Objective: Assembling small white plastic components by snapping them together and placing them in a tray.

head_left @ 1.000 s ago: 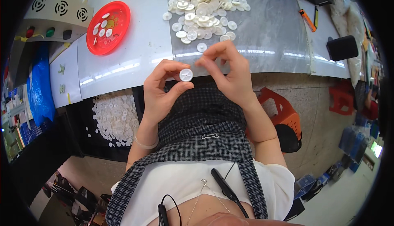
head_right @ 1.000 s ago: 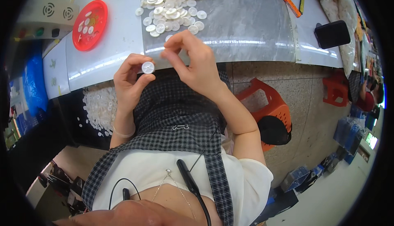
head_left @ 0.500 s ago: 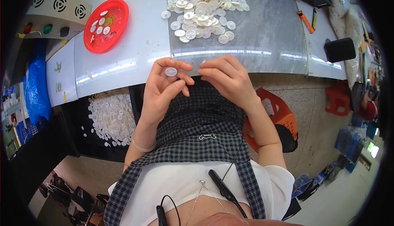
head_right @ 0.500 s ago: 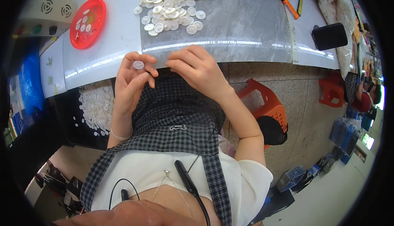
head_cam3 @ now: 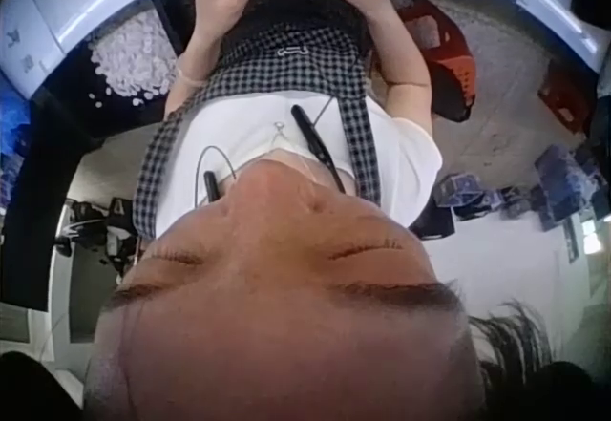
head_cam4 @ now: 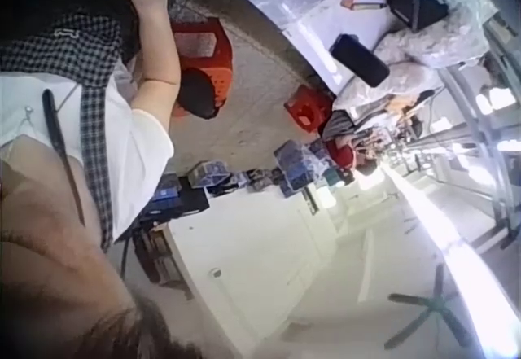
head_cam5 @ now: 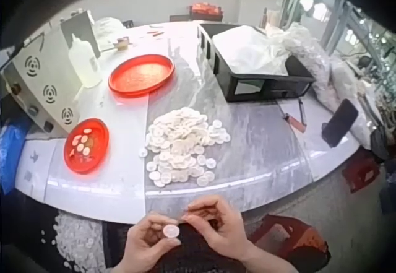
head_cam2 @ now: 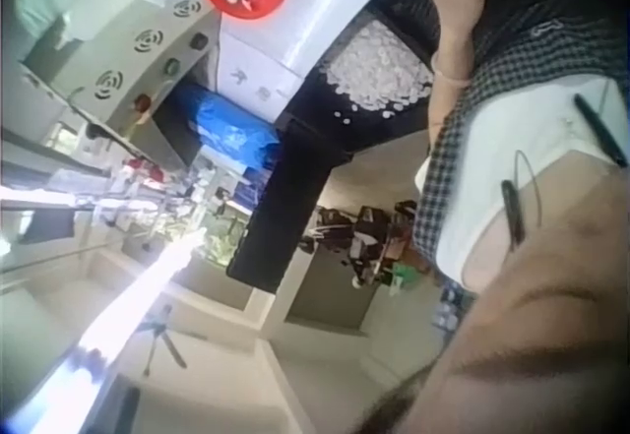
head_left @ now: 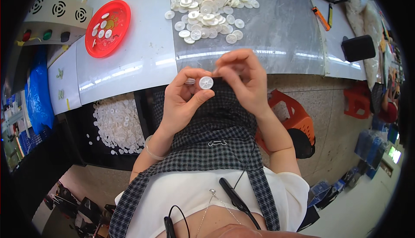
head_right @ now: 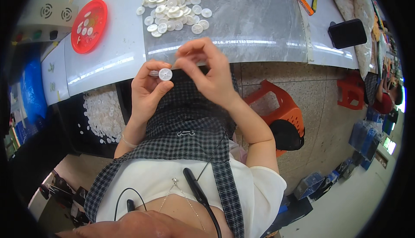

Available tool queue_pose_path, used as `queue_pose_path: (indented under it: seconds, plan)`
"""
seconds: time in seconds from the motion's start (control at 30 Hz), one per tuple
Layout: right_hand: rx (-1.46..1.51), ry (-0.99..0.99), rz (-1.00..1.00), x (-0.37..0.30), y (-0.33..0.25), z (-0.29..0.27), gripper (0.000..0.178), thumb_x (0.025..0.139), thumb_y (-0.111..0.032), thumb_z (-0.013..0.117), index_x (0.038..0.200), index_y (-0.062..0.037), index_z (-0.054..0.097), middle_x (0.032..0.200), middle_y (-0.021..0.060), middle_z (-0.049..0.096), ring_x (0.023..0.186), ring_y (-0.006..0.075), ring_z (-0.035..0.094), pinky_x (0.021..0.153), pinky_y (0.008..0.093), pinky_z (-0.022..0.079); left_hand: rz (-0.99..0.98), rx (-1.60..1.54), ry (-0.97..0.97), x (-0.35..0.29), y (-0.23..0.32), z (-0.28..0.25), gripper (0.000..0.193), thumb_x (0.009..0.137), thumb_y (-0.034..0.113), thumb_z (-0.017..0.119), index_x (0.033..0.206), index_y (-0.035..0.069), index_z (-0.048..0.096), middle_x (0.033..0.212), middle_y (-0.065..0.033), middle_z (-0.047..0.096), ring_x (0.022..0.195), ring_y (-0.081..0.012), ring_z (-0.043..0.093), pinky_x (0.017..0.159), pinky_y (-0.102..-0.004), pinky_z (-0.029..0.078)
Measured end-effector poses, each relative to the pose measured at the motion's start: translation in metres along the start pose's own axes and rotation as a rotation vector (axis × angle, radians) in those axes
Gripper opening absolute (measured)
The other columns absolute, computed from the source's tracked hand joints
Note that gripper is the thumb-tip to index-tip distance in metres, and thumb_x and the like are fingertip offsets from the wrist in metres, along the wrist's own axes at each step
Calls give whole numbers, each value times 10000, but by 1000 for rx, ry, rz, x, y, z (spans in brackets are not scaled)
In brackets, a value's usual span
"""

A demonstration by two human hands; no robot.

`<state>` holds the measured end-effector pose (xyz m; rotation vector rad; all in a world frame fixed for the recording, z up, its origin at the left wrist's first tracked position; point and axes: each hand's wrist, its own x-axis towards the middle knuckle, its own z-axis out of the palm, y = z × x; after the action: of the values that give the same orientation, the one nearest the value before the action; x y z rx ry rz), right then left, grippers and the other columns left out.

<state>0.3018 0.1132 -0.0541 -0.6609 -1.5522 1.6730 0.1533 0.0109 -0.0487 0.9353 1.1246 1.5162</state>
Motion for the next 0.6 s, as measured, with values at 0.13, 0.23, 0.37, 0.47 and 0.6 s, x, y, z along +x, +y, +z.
queue_pose_path:
  seconds: [0.13, 0.23, 0.37, 0.47, 0.6]
  plan:
    - [-931, 230, -426, 29, -7, -16, 265, 763, -47, 719, 1019, -95, 675, 1026, 32, 665, 901, 210, 593, 773, 337, 456, -39, -58, -8, -2, 0, -3, 312, 864, -13, 674, 1151, -20, 554, 1108, -39, 556, 913, -58, 528, 790, -205, 473]
    - [-986, 137, -432, 31, 2, -21, 218, 760, -62, 730, 971, -97, 683, 987, 27, 675, 873, 220, 591, 781, 347, 446, -38, -54, -20, -2, -1, -4, 321, 864, -13, 675, 1159, -14, 548, 1120, -42, 555, 921, -60, 529, 802, -210, 475]
    - [-1036, 92, -413, 23, 0, -16, 165, 754, -69, 737, 912, -96, 694, 955, 17, 679, 878, 219, 593, 788, 348, 452, -43, -68, -10, -1, 0, -3, 330, 861, -12, 679, 1163, -10, 548, 1110, -41, 554, 923, -62, 530, 804, -208, 476]
    - [-1022, 90, -422, 23, 3, -17, 151, 751, -75, 743, 893, -99, 697, 955, 12, 677, 877, 215, 593, 803, 345, 455, -57, -59, -9, -2, -1, -5, 335, 860, -10, 681, 1160, -1, 532, 1075, -29, 536, 902, -55, 515, 775, -196, 468]
    - [-851, 190, -396, 26, 5, -11, 172, 734, -117, 767, 892, -115, 700, 925, -8, 670, 867, 194, 589, 773, 332, 441, -127, -194, -7, -2, -2, -6, 331, 865, 0, 681, 1136, 18, 492, 1022, -10, 494, 859, -45, 478, 722, -181, 444]
